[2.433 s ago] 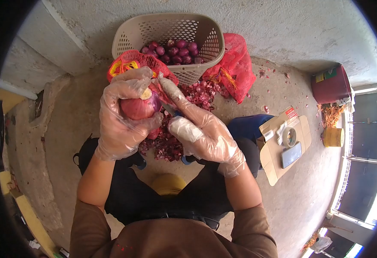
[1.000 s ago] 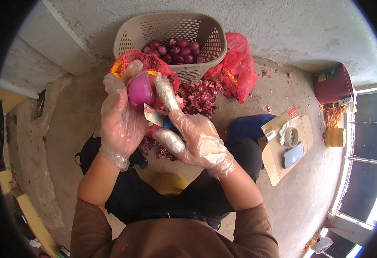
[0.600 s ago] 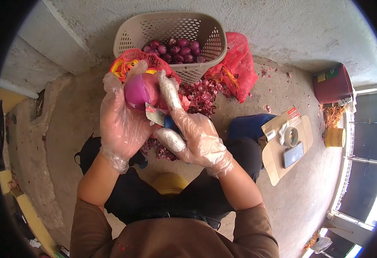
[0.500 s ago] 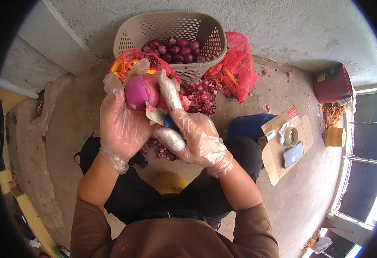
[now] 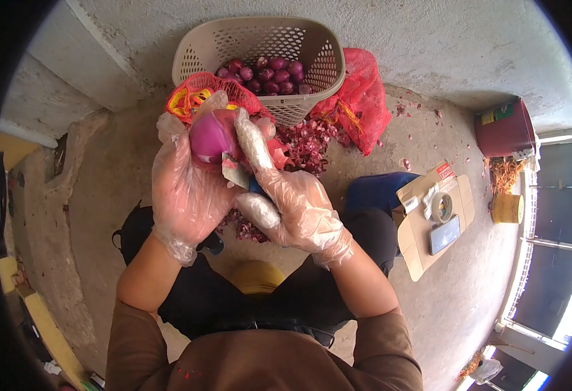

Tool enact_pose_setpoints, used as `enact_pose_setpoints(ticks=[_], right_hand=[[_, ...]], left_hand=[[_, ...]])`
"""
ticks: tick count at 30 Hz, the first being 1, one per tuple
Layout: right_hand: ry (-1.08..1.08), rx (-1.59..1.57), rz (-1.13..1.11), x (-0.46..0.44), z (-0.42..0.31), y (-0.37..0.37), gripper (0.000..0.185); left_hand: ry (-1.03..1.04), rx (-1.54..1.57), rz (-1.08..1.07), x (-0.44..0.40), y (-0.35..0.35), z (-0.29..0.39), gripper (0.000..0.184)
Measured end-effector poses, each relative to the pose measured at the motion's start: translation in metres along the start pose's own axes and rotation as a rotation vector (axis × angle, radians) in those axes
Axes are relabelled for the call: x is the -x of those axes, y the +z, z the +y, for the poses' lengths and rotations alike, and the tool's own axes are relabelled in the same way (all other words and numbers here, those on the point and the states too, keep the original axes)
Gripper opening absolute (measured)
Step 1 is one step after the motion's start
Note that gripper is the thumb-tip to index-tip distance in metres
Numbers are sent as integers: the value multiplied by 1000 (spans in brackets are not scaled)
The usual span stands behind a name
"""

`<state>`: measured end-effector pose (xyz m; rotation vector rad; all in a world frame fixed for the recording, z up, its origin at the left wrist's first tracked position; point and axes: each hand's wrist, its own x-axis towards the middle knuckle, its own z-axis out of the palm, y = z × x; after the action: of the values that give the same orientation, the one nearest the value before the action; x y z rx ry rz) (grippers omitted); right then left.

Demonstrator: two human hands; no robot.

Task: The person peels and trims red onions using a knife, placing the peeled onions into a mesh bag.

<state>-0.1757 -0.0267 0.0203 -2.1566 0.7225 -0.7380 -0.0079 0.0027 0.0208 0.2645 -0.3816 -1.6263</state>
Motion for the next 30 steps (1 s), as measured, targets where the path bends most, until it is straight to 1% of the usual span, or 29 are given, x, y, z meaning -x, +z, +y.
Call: enact_pose_setpoints(ticks=[3,5,8,11,13,14,15,18,21,23,24,26,28,30], right_hand=[[-107,27,62,-2,5,2,80],[-112,7,53,-3,4,1,80],[-96,-71,25,-4,1,-2,80],[54,-187,-41,-1,-1,-10,78],[162,-219,-103,0,-6,-19,75],[178,-198,-120,-2,-9,-23,75],[194,-177,-137,-3,-12,-26,75],[212,-165,-155,-2,-16,-29,75],[213,-142,-167,-2,-18,-31,75],[189,-137,-161,-2,-16,-31,75],[214,-109,-179,-2,-16,-32,74],[263,-53,-215,-3,-17,-34,74],[202,-64,-164,-2,-12,-30,72],[185,-95,-146,-2,-10,-28,71]], left_hand=[[-14,9,-12,1,-4,2,53],[3,-12,5,1,-6,1,53],[29,30,-84,-1,-2,0,53],[175,-186,60,2,0,2,56],[305,-473,35,-2,-10,3,60],[368,-617,21,-4,-14,5,62],[379,-644,30,-4,-14,7,66],[656,-974,-171,-11,-25,7,64],[687,-1068,-213,-11,-26,9,62],[665,-1237,-250,-9,-28,15,69],[652,-1321,-269,-8,-29,18,72],[641,-1387,-254,-6,-29,19,70],[678,-1418,-236,-7,-29,18,67],[764,-1414,-214,-10,-29,15,62]])
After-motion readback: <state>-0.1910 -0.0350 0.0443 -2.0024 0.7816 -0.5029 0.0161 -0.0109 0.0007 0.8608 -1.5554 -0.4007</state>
